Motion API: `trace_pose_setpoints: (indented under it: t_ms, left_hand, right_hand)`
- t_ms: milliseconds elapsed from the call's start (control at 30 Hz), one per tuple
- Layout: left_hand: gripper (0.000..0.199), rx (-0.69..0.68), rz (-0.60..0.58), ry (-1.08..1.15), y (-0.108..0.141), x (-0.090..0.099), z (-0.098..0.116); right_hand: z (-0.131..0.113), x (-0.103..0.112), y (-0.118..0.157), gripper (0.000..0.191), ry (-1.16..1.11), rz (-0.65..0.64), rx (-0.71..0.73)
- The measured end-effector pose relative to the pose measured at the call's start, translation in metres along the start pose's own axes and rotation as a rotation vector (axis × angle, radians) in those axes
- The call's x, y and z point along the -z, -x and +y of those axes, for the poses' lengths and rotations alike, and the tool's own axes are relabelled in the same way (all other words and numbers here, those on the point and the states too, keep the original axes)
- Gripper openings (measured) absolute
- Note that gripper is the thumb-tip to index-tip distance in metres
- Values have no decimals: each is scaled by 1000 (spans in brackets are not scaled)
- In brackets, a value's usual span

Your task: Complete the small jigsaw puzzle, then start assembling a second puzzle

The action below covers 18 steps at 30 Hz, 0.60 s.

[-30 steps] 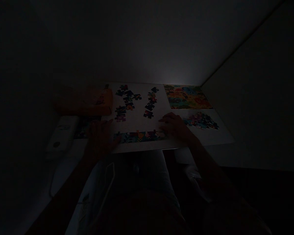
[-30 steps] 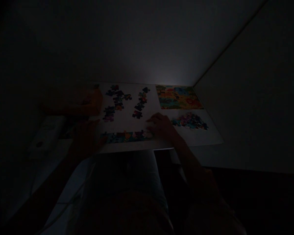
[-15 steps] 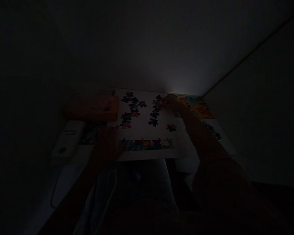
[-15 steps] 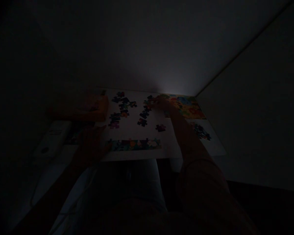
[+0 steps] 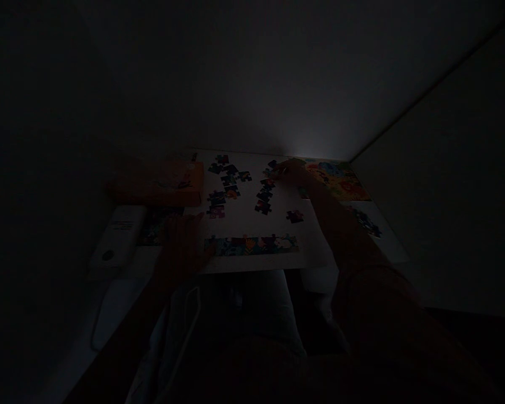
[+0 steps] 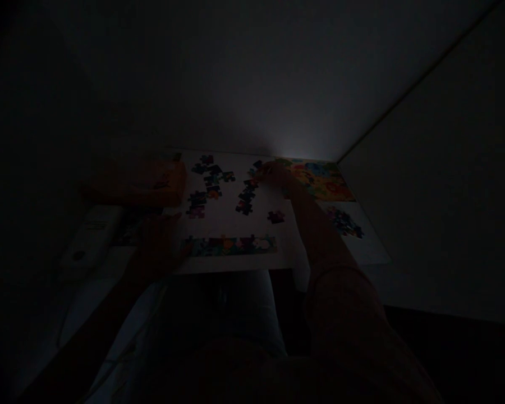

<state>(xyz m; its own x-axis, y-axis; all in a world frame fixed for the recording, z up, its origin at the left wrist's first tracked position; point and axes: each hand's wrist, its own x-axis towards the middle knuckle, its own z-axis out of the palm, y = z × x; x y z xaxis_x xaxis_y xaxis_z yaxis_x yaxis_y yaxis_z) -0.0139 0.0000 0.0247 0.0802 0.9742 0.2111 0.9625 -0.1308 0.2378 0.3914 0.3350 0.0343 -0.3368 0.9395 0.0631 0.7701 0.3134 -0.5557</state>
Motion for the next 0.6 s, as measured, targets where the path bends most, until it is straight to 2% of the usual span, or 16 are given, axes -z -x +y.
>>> trace_pose_setpoints:
  t_ms: [100,200,300,433,500,600]
  left_hand:
    - [85,-7,-16,-33,-2,0,0]
    - [85,10,-24,-49,-4,-1,-1]
    - [87,1,-28,-65,-5,-3,-4]
    - [90,-35,-31,-55,-7,-4,-7]
    - [90,-32,-41,-45,-9,-5,-8]
    - [92,-12,-53,-45,-11,-5,-10]
  right_hand:
    - [3,14,14,60,-4,100,27]
    - [7,35,54,67,-38,146,102]
    - [7,50,119,67,-66,68,188]
    - [0,51,209,58,-82,-101,200]
    - [-1,47,241,53,-97,-131,212]
    - [3,38,266,48,-110,-134,240]
